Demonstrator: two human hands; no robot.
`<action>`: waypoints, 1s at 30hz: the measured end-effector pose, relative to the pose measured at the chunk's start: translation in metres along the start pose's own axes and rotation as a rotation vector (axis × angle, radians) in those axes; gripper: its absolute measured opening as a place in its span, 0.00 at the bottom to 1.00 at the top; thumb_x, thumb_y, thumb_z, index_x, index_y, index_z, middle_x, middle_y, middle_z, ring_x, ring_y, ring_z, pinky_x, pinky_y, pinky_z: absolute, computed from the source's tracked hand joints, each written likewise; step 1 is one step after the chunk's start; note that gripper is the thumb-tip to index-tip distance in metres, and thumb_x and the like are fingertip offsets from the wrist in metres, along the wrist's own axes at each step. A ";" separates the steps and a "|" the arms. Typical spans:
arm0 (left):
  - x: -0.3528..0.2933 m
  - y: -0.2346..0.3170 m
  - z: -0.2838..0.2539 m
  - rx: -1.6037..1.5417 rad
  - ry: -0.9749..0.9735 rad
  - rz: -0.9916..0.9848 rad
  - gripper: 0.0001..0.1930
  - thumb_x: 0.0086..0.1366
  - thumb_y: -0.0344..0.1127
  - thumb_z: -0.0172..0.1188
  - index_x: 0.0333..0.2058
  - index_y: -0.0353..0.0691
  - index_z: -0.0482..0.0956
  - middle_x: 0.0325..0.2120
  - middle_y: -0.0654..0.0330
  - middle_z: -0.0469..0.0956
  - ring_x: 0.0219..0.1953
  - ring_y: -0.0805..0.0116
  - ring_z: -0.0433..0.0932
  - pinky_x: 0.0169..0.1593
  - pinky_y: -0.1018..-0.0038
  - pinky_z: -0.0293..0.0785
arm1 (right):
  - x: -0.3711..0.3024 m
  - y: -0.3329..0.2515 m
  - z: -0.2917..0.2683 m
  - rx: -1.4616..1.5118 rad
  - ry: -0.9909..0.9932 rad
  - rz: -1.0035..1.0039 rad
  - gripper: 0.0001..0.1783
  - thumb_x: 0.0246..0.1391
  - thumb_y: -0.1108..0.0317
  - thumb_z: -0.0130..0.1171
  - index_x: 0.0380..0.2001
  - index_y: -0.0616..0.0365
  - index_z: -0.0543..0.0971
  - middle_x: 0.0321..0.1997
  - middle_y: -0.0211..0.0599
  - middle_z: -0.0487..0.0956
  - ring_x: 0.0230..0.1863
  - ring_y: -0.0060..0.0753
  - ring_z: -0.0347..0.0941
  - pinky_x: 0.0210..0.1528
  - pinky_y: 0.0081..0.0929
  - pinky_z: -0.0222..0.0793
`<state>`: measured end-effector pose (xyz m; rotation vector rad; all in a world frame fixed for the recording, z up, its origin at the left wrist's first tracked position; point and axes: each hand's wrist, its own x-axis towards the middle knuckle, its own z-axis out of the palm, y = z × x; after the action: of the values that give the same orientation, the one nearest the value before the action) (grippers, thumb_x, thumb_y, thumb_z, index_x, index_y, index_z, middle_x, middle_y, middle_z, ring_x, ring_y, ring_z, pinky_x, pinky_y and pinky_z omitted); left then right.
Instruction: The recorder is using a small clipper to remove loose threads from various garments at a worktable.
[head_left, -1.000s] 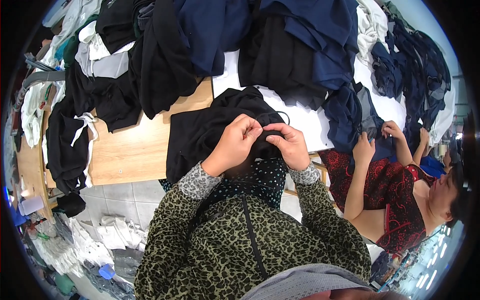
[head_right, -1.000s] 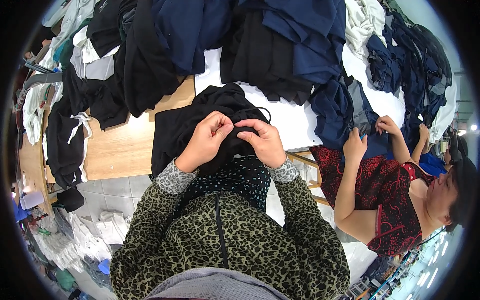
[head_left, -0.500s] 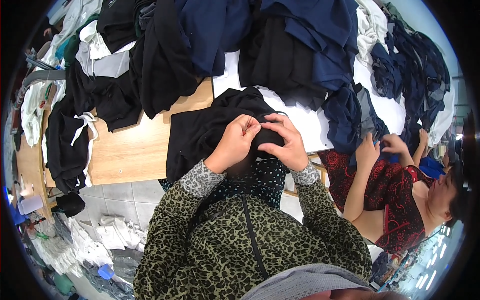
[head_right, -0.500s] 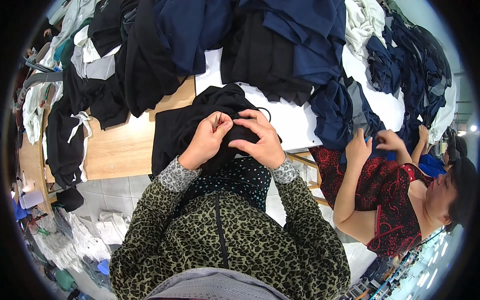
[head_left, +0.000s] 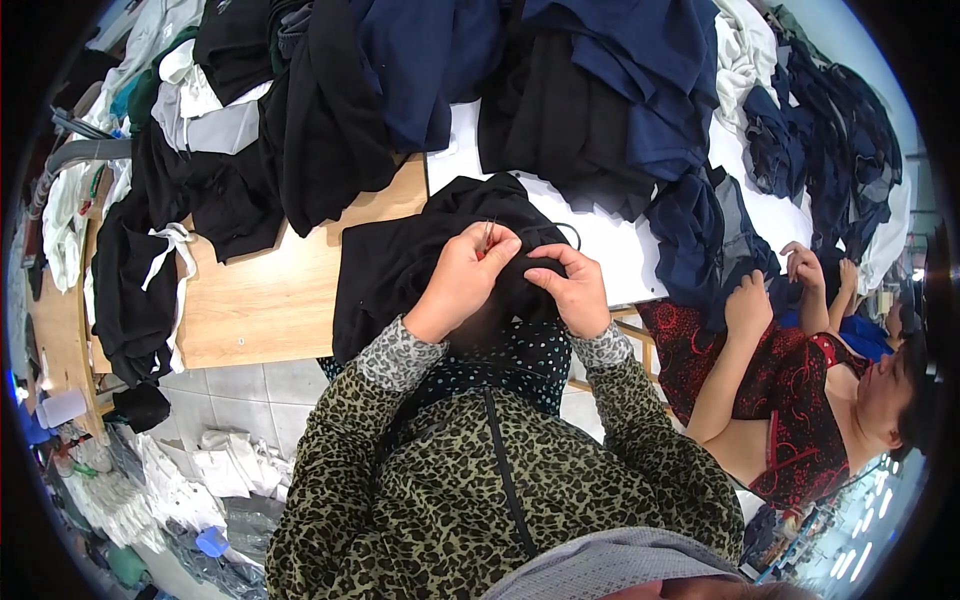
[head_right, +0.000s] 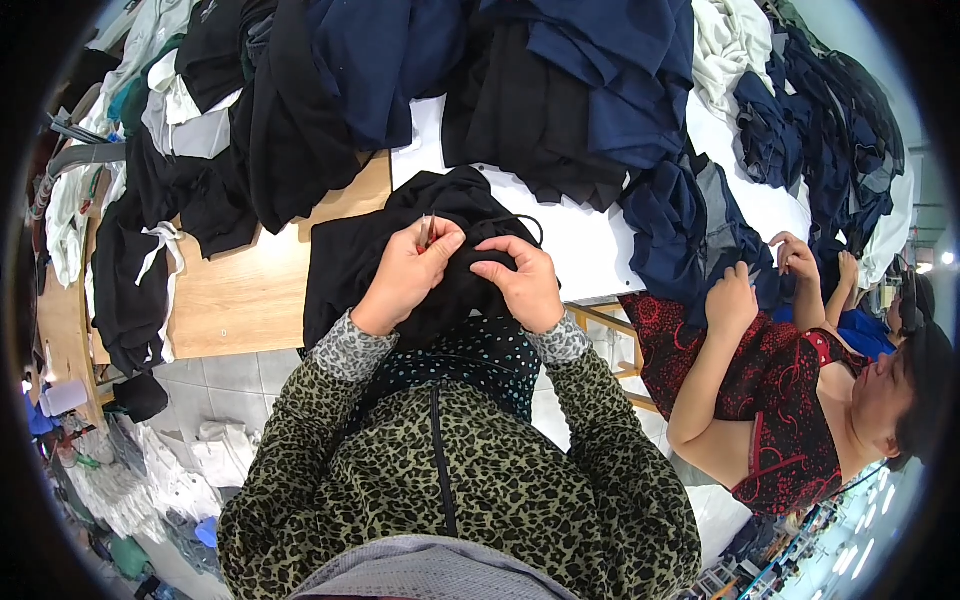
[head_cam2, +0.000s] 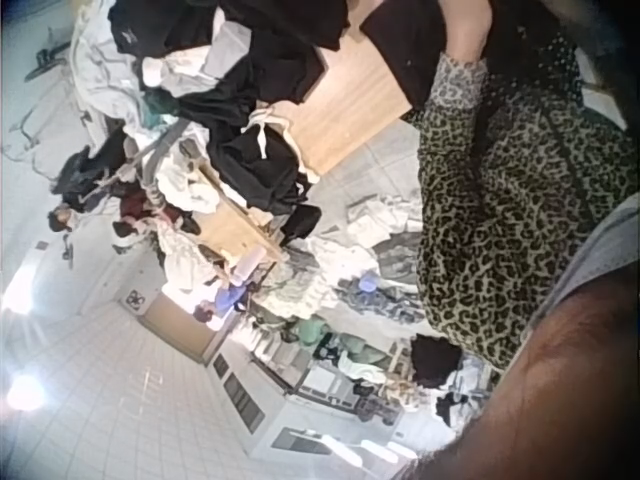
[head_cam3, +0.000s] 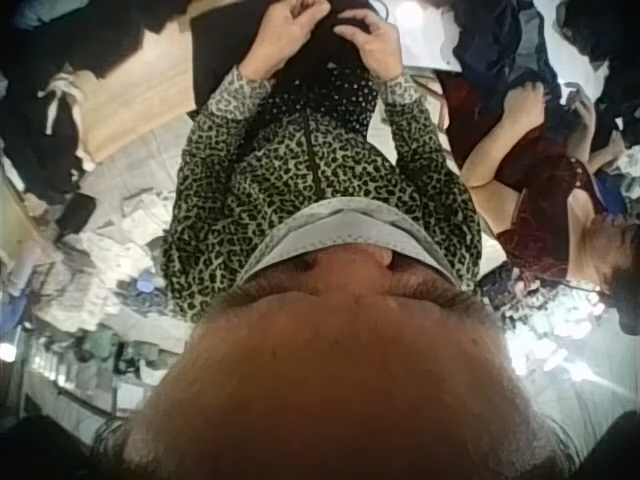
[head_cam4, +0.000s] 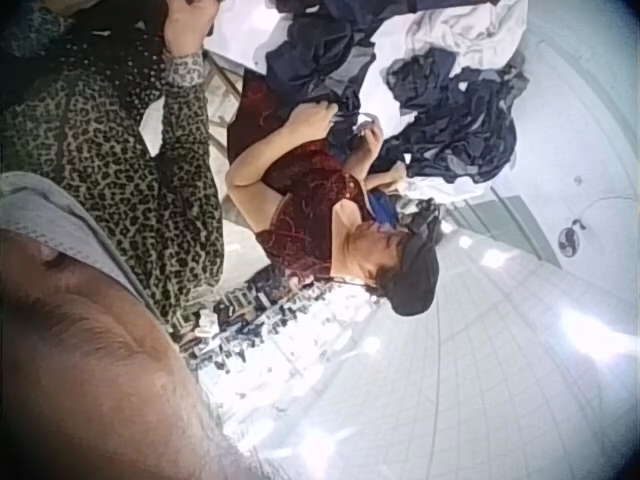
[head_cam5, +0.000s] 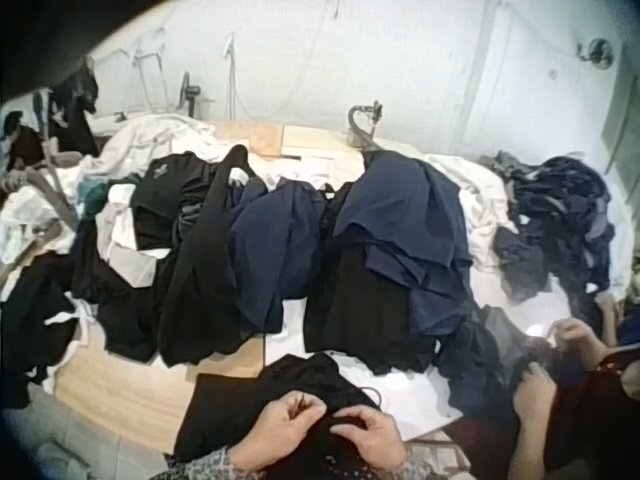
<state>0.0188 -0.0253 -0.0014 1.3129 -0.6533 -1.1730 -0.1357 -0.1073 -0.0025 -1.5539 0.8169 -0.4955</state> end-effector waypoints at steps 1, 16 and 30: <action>0.000 0.004 -0.001 0.115 0.017 0.110 0.08 0.62 0.32 0.57 0.34 0.32 0.73 0.21 0.69 0.69 0.24 0.82 0.66 0.29 0.82 0.64 | 0.000 0.001 0.000 0.046 0.007 0.037 0.12 0.46 0.74 0.63 0.36 0.65 0.77 0.32 0.31 0.78 0.34 0.18 0.71 0.39 0.17 0.68; -0.012 0.008 -0.010 0.441 -0.087 0.115 0.20 0.50 0.33 0.68 0.42 0.33 0.76 0.21 0.66 0.70 0.23 0.80 0.62 0.28 0.82 0.64 | 0.002 0.001 -0.005 0.194 -0.040 0.039 0.09 0.48 0.76 0.61 0.35 0.66 0.77 0.35 0.31 0.77 0.37 0.21 0.72 0.42 0.17 0.67; -0.012 0.018 -0.012 0.572 -0.121 0.168 0.23 0.49 0.34 0.68 0.44 0.34 0.75 0.23 0.61 0.73 0.24 0.74 0.68 0.30 0.78 0.67 | 0.005 0.001 0.001 0.124 0.039 -0.015 0.04 0.53 0.76 0.56 0.31 0.66 0.77 0.31 0.29 0.77 0.35 0.19 0.71 0.40 0.16 0.66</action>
<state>0.0310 -0.0121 0.0157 1.6251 -1.2266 -0.9645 -0.1321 -0.1098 -0.0044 -1.4409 0.7904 -0.5783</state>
